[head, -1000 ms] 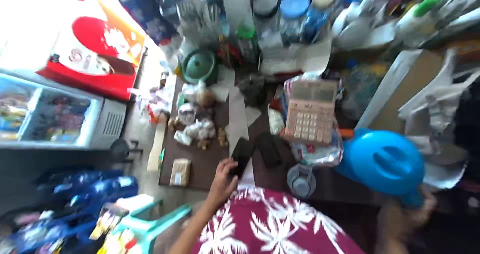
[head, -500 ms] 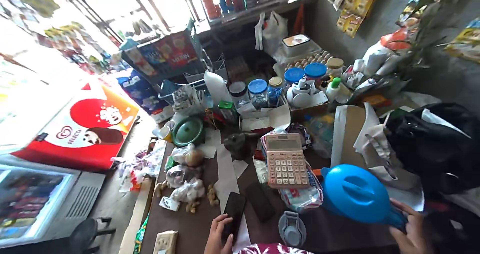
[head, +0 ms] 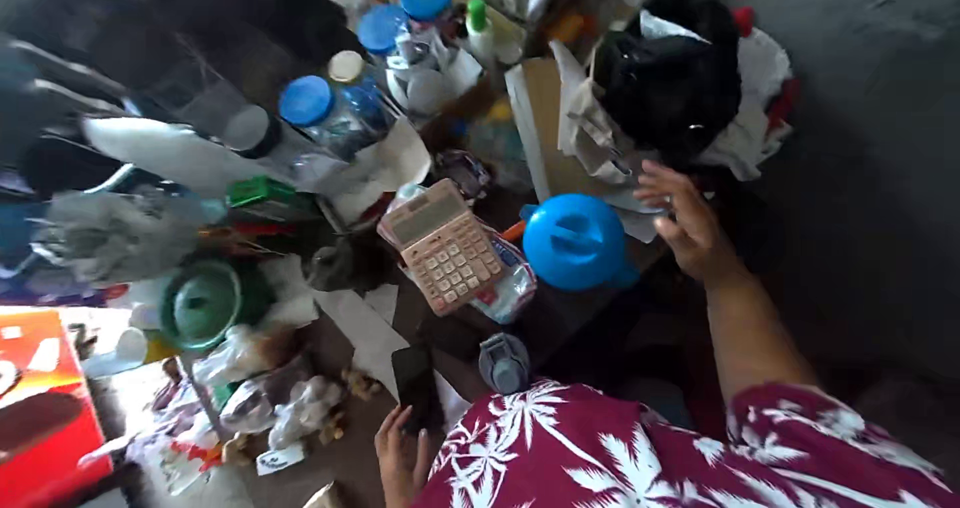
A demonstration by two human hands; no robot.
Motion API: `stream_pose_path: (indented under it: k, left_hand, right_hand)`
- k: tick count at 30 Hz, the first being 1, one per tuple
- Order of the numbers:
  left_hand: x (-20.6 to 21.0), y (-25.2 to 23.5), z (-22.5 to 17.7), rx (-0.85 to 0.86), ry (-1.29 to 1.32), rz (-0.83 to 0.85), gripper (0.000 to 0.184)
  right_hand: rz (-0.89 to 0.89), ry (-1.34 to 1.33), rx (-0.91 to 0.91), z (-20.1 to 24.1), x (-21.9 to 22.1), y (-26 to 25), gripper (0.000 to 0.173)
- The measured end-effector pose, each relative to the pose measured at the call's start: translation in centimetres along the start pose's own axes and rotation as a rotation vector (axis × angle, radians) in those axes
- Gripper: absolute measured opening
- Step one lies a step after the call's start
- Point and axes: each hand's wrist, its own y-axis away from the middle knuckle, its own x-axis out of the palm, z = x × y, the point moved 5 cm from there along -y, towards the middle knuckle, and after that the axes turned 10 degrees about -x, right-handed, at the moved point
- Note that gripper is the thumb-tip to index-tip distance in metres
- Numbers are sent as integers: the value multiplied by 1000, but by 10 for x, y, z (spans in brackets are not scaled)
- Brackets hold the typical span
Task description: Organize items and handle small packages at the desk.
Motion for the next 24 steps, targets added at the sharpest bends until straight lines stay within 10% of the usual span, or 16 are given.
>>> stream_pose_path:
  k: [5, 10, 16, 24]
  left_hand:
    - [10, 11, 9, 25, -25, 9, 50]
    - [8, 10, 5, 16, -34, 25, 51]
    - [3, 16, -1, -37, -45, -19, 48]
    - [1, 21, -1, -220, 2, 67, 50]
  right_hand:
    - [-77, 206, -187, -2, 9, -87, 28]
    - [543, 305, -473, -48, 104, -157, 27]
    - [1189, 647, -409, -111, 180, -152, 36]
    - [717, 469, -564, -69, 86, -167, 23]
